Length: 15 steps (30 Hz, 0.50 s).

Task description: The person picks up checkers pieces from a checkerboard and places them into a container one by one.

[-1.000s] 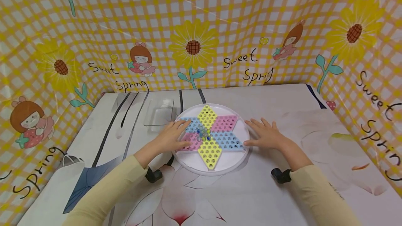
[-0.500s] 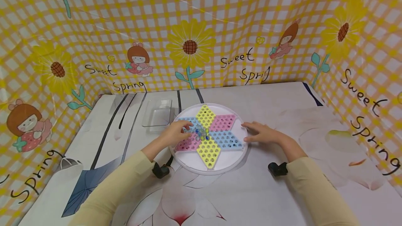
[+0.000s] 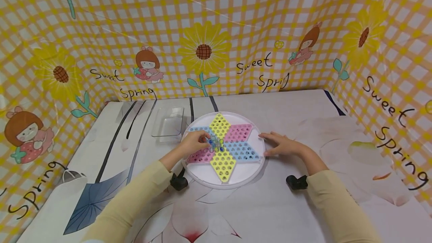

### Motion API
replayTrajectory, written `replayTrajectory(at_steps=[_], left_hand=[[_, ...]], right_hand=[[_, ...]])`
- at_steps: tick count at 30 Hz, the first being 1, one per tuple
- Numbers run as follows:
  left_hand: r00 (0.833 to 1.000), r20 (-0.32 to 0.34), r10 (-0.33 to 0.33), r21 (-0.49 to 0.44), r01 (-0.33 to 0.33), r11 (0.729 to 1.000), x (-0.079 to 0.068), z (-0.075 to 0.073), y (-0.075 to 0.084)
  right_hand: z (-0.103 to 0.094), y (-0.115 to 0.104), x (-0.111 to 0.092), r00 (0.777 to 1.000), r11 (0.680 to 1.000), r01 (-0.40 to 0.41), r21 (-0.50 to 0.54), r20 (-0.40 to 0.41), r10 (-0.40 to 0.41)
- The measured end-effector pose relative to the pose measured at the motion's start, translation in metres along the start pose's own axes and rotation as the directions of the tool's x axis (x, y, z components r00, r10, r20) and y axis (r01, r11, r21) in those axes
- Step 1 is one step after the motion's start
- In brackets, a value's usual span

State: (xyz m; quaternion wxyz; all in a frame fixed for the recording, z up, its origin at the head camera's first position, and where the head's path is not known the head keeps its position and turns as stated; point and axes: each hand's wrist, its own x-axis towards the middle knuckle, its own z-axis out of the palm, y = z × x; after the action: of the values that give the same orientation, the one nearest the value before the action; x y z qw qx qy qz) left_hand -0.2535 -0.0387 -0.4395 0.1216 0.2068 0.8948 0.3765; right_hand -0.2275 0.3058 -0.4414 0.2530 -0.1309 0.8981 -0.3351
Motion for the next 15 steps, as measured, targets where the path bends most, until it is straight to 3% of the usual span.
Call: replayTrajectory(at_steps=[15], left_hand=[[0.999,-0.028,-0.015,0.042,0.017,0.999,0.0071,0.0054,-0.0039]], right_hand=[[0.0022,0.0019,-0.0004,1.000,1.000,0.014,-0.007,-0.020,-0.014]])
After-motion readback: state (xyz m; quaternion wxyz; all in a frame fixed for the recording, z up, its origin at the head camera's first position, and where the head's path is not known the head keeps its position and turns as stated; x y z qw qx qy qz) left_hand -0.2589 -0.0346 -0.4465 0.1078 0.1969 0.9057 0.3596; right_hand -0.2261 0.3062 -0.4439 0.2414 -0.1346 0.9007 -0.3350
